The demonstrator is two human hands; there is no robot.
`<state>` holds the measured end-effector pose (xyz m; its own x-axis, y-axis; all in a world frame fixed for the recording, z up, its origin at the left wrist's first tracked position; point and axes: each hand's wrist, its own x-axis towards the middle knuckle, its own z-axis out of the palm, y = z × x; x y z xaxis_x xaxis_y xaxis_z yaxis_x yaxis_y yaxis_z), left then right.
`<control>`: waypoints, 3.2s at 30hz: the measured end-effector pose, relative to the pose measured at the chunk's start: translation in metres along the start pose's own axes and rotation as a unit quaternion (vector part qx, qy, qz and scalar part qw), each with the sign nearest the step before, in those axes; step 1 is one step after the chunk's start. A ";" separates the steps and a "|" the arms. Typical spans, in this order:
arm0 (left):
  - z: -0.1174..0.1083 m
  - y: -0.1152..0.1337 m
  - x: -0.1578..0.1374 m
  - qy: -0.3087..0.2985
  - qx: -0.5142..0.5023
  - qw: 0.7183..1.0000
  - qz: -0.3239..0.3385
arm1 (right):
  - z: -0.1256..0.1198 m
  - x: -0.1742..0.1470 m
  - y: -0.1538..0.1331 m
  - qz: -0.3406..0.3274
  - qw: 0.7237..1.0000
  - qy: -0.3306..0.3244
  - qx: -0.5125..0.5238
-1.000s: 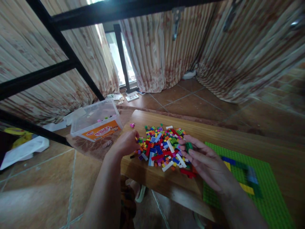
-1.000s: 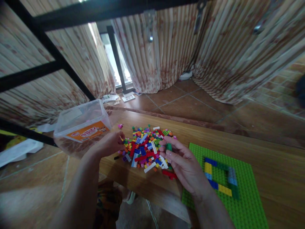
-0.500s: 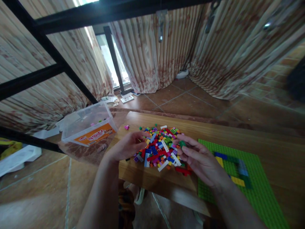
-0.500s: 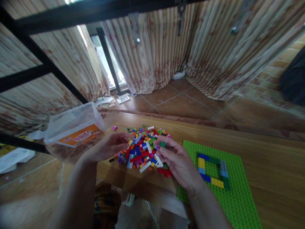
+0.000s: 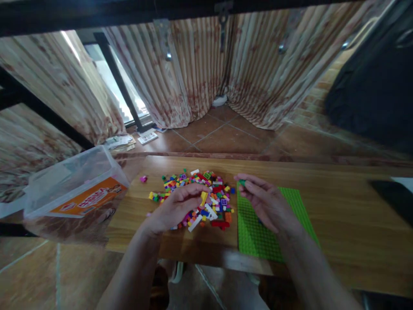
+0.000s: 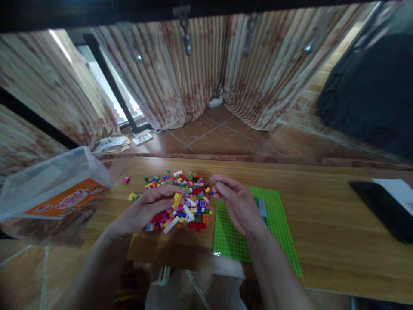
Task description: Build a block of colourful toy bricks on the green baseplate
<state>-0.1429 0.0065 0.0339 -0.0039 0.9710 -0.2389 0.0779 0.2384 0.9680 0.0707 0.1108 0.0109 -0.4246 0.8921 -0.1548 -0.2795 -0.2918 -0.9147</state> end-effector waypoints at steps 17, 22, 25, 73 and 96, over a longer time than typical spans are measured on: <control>0.118 -0.014 0.047 -0.044 -0.092 0.992 -0.077 | -0.104 -0.024 -0.018 -0.092 0.944 0.072 -0.309; 0.136 -0.010 0.058 -0.020 -0.133 0.988 -0.081 | -0.094 -0.033 -0.012 -0.074 0.963 0.022 -0.258; 0.145 -0.011 0.063 -0.031 -0.134 0.988 -0.070 | -0.088 -0.037 -0.008 -0.079 0.974 0.004 -0.210; 0.144 -0.021 0.072 0.060 0.320 0.945 0.041 | -0.088 -0.026 0.000 -0.069 0.736 0.094 -0.667; 0.143 -0.019 0.071 0.051 0.307 0.950 0.041 | -0.084 -0.027 -0.001 -0.065 0.713 0.096 -0.692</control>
<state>-0.0022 0.0687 -0.0121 -0.0657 0.9899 -0.1256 0.6483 0.1380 0.7488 0.1550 0.1159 -0.0150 -0.3101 0.9500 0.0374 0.8675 0.2988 -0.3977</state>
